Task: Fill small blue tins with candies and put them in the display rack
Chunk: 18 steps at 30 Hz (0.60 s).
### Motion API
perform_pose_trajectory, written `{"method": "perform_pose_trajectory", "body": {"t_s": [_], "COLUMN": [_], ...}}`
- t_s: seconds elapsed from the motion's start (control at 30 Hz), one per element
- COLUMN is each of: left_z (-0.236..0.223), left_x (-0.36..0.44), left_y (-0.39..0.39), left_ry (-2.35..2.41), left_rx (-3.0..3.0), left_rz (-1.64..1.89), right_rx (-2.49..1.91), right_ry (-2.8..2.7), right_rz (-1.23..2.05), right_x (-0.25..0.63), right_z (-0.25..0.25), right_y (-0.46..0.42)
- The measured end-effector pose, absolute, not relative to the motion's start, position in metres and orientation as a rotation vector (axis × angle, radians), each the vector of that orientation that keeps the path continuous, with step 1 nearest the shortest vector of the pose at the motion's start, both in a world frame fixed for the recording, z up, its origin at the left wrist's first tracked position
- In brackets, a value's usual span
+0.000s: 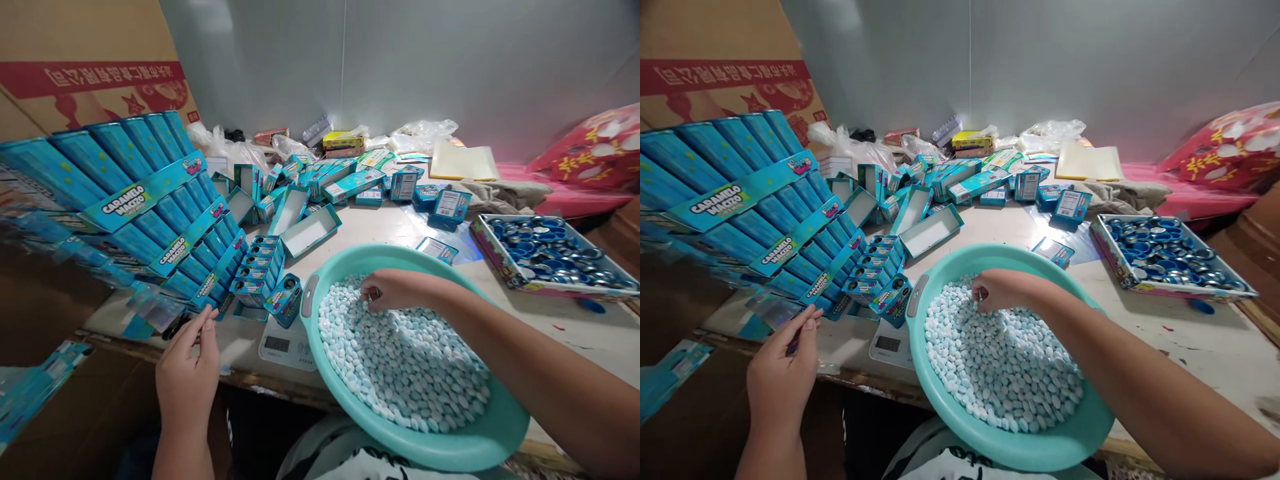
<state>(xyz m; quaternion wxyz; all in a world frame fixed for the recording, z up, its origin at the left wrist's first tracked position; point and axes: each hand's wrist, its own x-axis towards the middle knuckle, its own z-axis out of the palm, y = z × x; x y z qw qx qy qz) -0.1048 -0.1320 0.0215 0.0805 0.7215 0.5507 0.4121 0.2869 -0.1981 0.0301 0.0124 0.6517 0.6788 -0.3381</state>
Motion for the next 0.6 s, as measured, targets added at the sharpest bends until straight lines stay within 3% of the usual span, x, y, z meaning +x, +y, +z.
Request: {"method": "perform_pose_trajectory", "body": {"t_s": [0.17,0.33,0.6], "left_z": [0.026,0.014,0.047], "left_x": [-0.097,-0.043,0.008], "left_y": [-0.136,-0.144,-0.138], "left_ry": [1.632,1.330,1.516], "left_rx": [2.149,2.145,2.363], "left_rz": [1.277,1.391,0.402], "right_rx": [2.046,2.059,2.089], "right_ry": [2.130,2.153,2.198], "right_rz": [-1.055,-1.030,-0.959], "right_x": [0.288,0.290,0.292], "right_z": [0.028,0.022,0.020], "right_y": [-0.198,-0.198,-0.196]}}
